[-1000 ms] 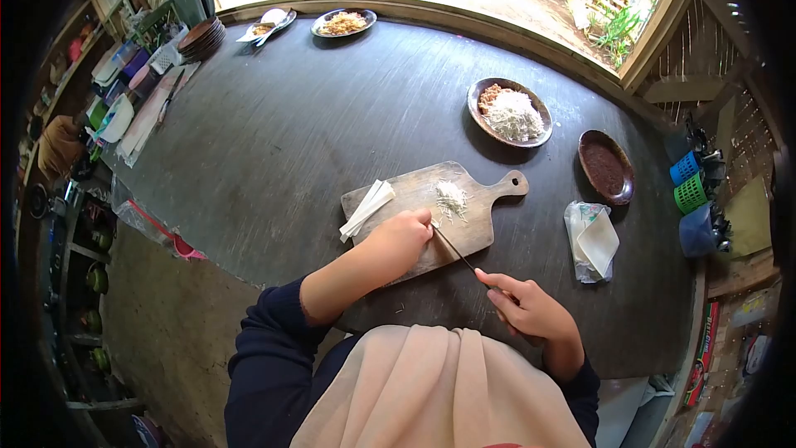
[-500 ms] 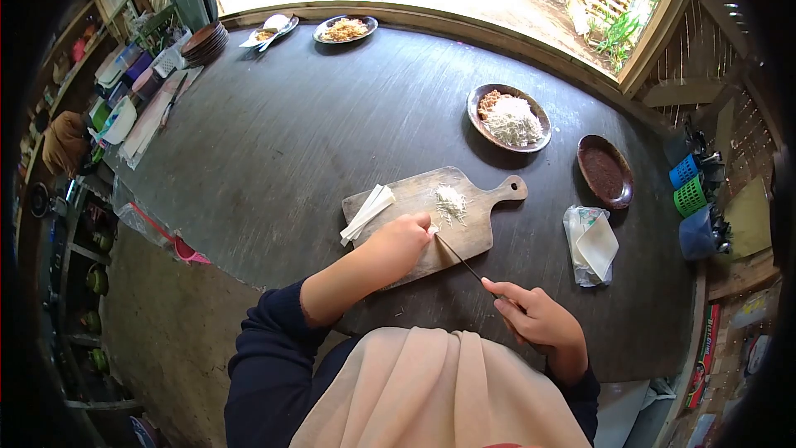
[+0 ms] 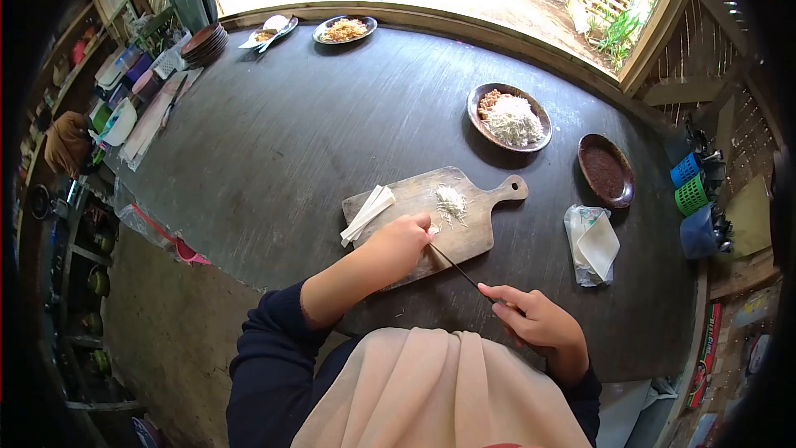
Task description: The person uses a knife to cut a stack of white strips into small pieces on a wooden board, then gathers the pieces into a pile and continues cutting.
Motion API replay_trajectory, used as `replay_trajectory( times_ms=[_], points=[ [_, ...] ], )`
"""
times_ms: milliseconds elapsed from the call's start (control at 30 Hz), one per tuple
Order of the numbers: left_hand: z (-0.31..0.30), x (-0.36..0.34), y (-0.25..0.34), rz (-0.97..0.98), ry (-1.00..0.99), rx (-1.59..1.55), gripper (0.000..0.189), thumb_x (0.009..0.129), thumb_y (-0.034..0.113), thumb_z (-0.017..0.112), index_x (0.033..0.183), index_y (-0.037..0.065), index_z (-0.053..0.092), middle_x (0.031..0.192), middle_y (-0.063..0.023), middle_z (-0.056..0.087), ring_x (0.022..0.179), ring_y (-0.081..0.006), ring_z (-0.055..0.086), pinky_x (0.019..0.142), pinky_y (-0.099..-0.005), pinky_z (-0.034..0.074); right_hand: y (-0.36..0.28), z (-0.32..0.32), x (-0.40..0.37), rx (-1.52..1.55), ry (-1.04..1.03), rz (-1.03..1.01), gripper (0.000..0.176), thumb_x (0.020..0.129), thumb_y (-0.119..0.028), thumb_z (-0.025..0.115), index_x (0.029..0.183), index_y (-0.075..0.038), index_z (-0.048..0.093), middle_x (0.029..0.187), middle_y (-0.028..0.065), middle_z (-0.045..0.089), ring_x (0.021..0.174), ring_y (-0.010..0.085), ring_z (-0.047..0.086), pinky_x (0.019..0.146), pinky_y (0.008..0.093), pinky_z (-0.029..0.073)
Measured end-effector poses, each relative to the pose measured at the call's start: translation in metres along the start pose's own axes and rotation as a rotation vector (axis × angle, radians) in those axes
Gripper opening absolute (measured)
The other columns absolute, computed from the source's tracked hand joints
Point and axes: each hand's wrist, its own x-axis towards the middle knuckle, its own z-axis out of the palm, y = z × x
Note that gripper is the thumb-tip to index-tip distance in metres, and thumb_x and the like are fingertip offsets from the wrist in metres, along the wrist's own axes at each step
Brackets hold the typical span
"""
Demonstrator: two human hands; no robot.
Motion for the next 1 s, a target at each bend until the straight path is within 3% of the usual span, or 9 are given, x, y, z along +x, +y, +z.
replay_trajectory(
  times_ms=[800, 1000],
  points=[
    [-0.003, 0.002, -0.003, -0.048, -0.01, -0.119, 0.013, 0.092, 0.009, 0.06, 0.093, -0.001, 0.069, 0.1, -0.0121, 0.062, 0.085, -0.0309, 0.064, 0.075, -0.0375, 0.05, 0.006, -0.024, -0.007, 0.203, -0.137, 0.032, 0.043, 0.101, -0.011, 0.046, 0.144, -0.011, 0.047, 0.057, 0.0004, 0.053, 0.045, 0.0075, 0.051, 0.047, 0.0247, 0.043],
    [-0.003, 0.0, -0.002, -0.044, 0.021, -0.14, 0.013, 0.093, 0.008, 0.059, 0.094, -0.001, 0.068, 0.1, -0.0122, 0.062, 0.083, -0.0313, 0.063, 0.075, -0.0375, 0.05, 0.007, -0.02, -0.009, 0.227, -0.033, -0.001, 0.043, 0.1, -0.008, 0.047, 0.143, -0.008, 0.047, 0.059, 0.0009, 0.054, 0.046, 0.0078, 0.052, 0.046, 0.0244, 0.043]
  ],
)
